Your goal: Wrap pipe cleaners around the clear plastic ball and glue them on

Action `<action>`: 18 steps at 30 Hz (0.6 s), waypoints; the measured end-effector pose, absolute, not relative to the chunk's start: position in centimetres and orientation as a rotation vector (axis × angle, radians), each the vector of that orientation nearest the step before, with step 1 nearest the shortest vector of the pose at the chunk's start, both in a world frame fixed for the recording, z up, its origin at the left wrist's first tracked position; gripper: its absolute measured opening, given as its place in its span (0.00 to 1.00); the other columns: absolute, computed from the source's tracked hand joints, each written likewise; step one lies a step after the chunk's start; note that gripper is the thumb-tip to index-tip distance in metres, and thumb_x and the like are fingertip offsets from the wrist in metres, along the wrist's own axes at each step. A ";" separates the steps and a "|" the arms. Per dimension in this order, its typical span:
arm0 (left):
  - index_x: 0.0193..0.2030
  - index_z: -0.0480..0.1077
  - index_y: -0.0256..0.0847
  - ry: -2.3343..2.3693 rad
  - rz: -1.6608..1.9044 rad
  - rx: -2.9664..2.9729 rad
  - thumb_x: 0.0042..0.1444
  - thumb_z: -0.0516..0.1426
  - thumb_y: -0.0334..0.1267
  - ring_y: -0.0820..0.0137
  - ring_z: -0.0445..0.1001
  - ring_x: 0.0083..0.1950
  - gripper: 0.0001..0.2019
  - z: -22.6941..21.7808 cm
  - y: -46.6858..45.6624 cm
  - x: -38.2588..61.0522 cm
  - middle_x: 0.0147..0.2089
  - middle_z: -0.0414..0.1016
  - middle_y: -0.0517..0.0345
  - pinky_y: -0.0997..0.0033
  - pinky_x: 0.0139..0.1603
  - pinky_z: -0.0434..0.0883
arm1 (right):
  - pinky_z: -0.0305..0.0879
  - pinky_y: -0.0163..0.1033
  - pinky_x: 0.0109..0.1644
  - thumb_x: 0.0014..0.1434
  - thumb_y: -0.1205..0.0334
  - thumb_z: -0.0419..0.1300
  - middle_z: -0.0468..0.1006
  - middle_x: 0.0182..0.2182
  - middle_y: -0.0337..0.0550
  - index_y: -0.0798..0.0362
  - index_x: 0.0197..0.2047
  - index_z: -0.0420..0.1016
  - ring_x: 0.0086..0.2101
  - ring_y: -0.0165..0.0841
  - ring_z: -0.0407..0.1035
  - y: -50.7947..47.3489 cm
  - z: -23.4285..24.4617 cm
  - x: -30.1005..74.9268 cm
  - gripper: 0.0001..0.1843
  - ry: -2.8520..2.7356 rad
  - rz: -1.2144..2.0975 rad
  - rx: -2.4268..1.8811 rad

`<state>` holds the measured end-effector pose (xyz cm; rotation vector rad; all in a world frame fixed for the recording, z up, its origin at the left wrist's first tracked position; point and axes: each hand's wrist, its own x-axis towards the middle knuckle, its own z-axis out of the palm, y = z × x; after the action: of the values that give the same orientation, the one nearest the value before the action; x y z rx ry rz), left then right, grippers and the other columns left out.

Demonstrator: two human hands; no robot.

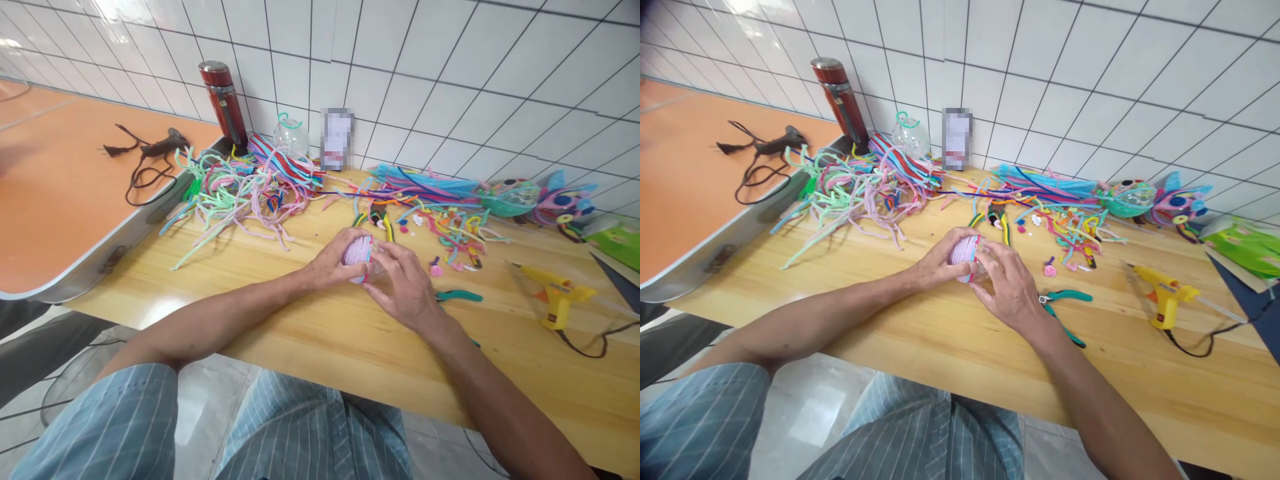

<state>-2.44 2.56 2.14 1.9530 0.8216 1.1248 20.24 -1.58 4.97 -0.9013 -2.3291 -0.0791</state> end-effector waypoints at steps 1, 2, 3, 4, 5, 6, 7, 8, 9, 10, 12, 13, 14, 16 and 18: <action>0.67 0.66 0.45 0.829 1.130 1.943 0.61 0.66 0.49 0.53 0.71 0.69 0.31 2.2 2.5 -2.5 0.67 0.72 0.45 0.47 0.75 0.70 | 0.73 0.66 0.66 0.67 0.57 0.68 0.74 0.67 0.60 0.45 0.75 0.64 0.66 0.55 0.72 -1.6 5.3 20.5 0.36 -2.332 -0.058 -0.919; 0.67 0.66 0.45 0.836 1.131 1.938 0.60 0.66 0.49 0.53 0.71 0.70 0.31 2.2 2.4 -2.5 0.67 0.72 0.45 0.47 0.75 0.70 | 0.73 0.66 0.67 0.67 0.56 0.68 0.74 0.67 0.60 0.45 0.75 0.64 0.66 0.54 0.72 -1.7 5.7 21.0 0.36 -2.328 -0.038 -0.941; 0.67 0.66 0.44 0.843 1.130 1.935 0.60 0.66 0.49 0.52 0.71 0.70 0.31 2.2 2.3 -2.5 0.67 0.72 0.45 0.47 0.75 0.70 | 0.72 0.65 0.68 0.67 0.54 0.68 0.75 0.67 0.59 0.46 0.75 0.64 0.65 0.53 0.72 -1.8 6.0 21.7 0.36 -2.318 -0.019 -0.970; 0.67 0.66 0.44 0.848 1.129 1.933 0.60 0.66 0.48 0.52 0.71 0.70 0.31 2.2 2.3 -2.6 0.68 0.72 0.45 0.46 0.75 0.70 | 0.72 0.64 0.68 0.68 0.52 0.68 0.76 0.66 0.58 0.46 0.74 0.66 0.65 0.52 0.73 -1.9 6.4 22.7 0.35 -2.302 -0.002 -1.012; 0.67 0.66 0.44 0.852 1.125 1.932 0.60 0.66 0.48 0.52 0.72 0.69 0.31 2.2 2.2 -2.6 0.68 0.72 0.45 0.46 0.75 0.70 | 0.72 0.63 0.68 0.68 0.50 0.67 0.78 0.64 0.57 0.46 0.72 0.69 0.64 0.52 0.74 -2.2 6.6 24.0 0.33 -2.276 0.013 -1.068; 0.67 0.66 0.44 0.852 1.119 1.931 0.60 0.66 0.47 0.52 0.72 0.69 0.31 2.2 2.1 -2.7 0.68 0.71 0.45 0.46 0.75 0.71 | 0.73 0.62 0.67 0.68 0.50 0.67 0.80 0.62 0.55 0.46 0.69 0.72 0.62 0.50 0.75 -2.6 6.7 25.5 0.29 -2.242 0.031 -1.139; 0.67 0.66 0.44 0.852 1.125 1.926 0.59 0.66 0.47 0.52 0.73 0.68 0.31 2.3 2.1 -2.7 0.67 0.71 0.45 0.47 0.74 0.72 | 0.73 0.60 0.66 0.68 0.48 0.66 0.82 0.60 0.53 0.46 0.66 0.76 0.60 0.49 0.77 -3.2 6.6 27.2 0.26 -2.191 0.056 -1.243; 0.68 0.66 0.44 0.848 1.114 1.929 0.60 0.65 0.46 0.52 0.72 0.69 0.31 2.3 2.0 -2.7 0.68 0.71 0.45 0.47 0.74 0.72 | 0.75 0.59 0.64 0.67 0.45 0.67 0.84 0.57 0.51 0.45 0.61 0.79 0.56 0.48 0.79 -3.9 6.3 29.1 0.24 -2.109 0.079 -1.353; 0.68 0.66 0.44 0.841 1.114 1.935 0.60 0.65 0.46 0.53 0.72 0.69 0.30 2.3 1.9 -2.7 0.67 0.72 0.45 0.48 0.74 0.71 | 0.76 0.58 0.61 0.65 0.42 0.67 0.85 0.55 0.50 0.45 0.57 0.81 0.52 0.47 0.80 -4.7 5.9 31.1 0.23 -2.010 0.122 -1.480; 0.67 0.66 0.44 0.844 1.130 1.933 0.61 0.64 0.46 0.54 0.73 0.68 0.29 2.3 1.8 -2.8 0.66 0.72 0.46 0.49 0.73 0.72 | 0.78 0.57 0.58 0.62 0.39 0.67 0.86 0.51 0.49 0.46 0.54 0.82 0.49 0.46 0.81 -5.6 5.3 33.2 0.24 -1.852 0.160 -1.633; 0.68 0.65 0.44 0.849 1.114 1.949 0.63 0.63 0.46 0.55 0.72 0.69 0.28 2.3 1.7 -2.8 0.67 0.72 0.46 0.49 0.74 0.71 | 0.79 0.55 0.53 0.56 0.34 0.68 0.86 0.46 0.48 0.48 0.47 0.81 0.43 0.45 0.81 -7.4 4.0 37.3 0.28 -1.433 0.184 -1.919; 0.69 0.65 0.44 0.850 1.112 1.963 0.64 0.63 0.46 0.55 0.72 0.70 0.29 2.3 1.6 -2.8 0.67 0.71 0.46 0.49 0.75 0.70 | 0.79 0.56 0.51 0.56 0.32 0.66 0.85 0.46 0.51 0.50 0.48 0.79 0.43 0.46 0.80 -8.1 3.4 39.2 0.30 -1.305 0.117 -1.989; 0.69 0.64 0.44 0.838 1.103 1.981 0.64 0.63 0.46 0.55 0.71 0.70 0.29 2.4 1.5 -2.8 0.68 0.71 0.45 0.49 0.75 0.70 | 0.79 0.58 0.51 0.56 0.32 0.64 0.83 0.48 0.56 0.52 0.50 0.77 0.44 0.48 0.80 -8.6 2.9 40.8 0.32 -1.218 0.055 -2.034; 0.69 0.64 0.44 0.817 1.097 2.008 0.64 0.63 0.46 0.54 0.70 0.72 0.29 2.5 1.4 -2.9 0.69 0.70 0.45 0.49 0.76 0.69 | 0.77 0.60 0.54 0.55 0.33 0.64 0.81 0.51 0.61 0.53 0.53 0.74 0.48 0.51 0.78 -8.8 2.1 43.5 0.35 -1.101 -0.052 -2.101; 0.70 0.64 0.45 0.825 1.095 2.021 0.65 0.63 0.46 0.54 0.70 0.73 0.28 2.6 1.2 -3.0 0.70 0.69 0.44 0.48 0.77 0.69 | 0.74 0.61 0.55 0.52 0.34 0.65 0.80 0.53 0.61 0.52 0.54 0.73 0.50 0.52 0.76 -8.0 1.8 45.3 0.36 -1.079 -0.088 -2.150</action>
<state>-2.97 1.23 2.58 2.0206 0.8250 1.0954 45.32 -7.96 1.83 -2.1500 -1.0791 -0.0878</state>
